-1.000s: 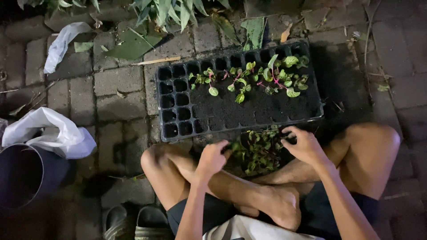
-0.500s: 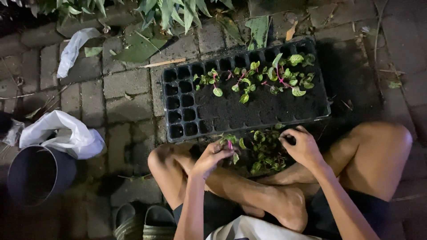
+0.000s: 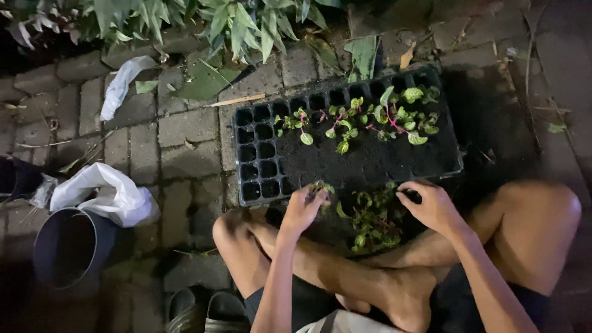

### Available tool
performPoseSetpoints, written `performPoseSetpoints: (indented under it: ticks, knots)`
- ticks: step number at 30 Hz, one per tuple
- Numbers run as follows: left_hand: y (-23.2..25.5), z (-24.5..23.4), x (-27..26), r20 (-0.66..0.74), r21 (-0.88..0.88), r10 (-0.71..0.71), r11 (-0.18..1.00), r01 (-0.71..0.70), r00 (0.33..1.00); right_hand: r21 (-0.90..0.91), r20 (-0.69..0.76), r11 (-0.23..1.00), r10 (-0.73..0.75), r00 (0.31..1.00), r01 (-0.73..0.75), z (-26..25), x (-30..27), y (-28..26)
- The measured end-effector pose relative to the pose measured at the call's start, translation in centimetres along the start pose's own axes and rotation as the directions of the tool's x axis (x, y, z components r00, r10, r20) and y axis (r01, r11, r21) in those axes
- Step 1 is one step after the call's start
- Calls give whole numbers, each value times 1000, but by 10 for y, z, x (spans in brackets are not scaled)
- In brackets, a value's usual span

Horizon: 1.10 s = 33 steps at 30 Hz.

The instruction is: The person is preparing a seedling tray by smoothing the soil and then planting small seedlings into individual cells.

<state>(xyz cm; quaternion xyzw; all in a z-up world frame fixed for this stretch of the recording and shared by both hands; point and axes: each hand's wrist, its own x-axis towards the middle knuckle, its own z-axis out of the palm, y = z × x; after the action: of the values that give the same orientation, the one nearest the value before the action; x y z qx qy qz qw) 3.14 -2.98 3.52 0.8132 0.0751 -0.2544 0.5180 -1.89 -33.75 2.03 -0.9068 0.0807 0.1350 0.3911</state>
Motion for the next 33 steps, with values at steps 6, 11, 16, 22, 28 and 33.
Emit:
performPoseSetpoints:
  ticks: [6,11,16,22,28,33]
  knots:
    - [39,-13,42,-236,238,279,945,-223,931,-65,-234,984,-174,957,163,21,18,31]
    - [71,-15,72,-348,184,246,964,-191,905,-46,-278,978,-208,938,203,22,22,34]
    - [83,-7,83,-388,93,244,970,-225,889,-46,-239,985,-171,956,165,13,23,24]
    - [74,18,83,-630,-30,284,921,-388,723,-16,-210,994,-105,972,104,7,21,18]
    - [35,22,121,-480,509,545,811,-288,687,-77,-197,991,-121,973,108,8,20,20]
    - [25,22,149,-349,641,533,736,-219,770,-81,-206,991,-124,971,109,10,21,23]
